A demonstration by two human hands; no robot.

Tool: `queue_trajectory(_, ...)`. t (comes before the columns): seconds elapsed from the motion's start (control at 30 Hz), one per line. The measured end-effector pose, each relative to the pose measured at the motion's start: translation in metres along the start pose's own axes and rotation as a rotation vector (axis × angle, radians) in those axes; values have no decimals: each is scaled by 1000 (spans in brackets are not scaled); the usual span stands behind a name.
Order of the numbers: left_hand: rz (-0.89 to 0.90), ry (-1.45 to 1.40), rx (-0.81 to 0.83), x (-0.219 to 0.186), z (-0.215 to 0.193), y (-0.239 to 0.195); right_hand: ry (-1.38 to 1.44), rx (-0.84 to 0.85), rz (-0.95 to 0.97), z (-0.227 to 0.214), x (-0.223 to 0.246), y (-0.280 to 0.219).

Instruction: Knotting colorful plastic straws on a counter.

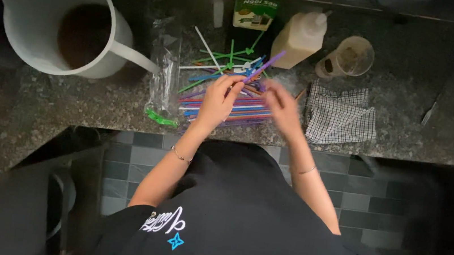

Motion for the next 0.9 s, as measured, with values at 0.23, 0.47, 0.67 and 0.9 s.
queue_trajectory(0.23,114,240,-31,-26,2,-3,330,-47,3,-16,43,53)
queue_trajectory(0.47,229,198,-110,-48,-12,-21,790,-332,-53,-71,72,67)
queue_trajectory(0.67,137,9,-218,-16,-25,-16,806,-248,-32,-64,105,66)
queue_trajectory(0.9,36,-396,-118,-7,-15,1,921,249,62,28,70,12)
Point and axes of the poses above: each hand's wrist, its own y-axis towards the middle knuckle, its own z-axis out of the palm, x = y × z, the point moved 8 cm from there along y, towards the middle knuckle, and after that the axes turned 2 degrees about -z, right-handed, at the moved point
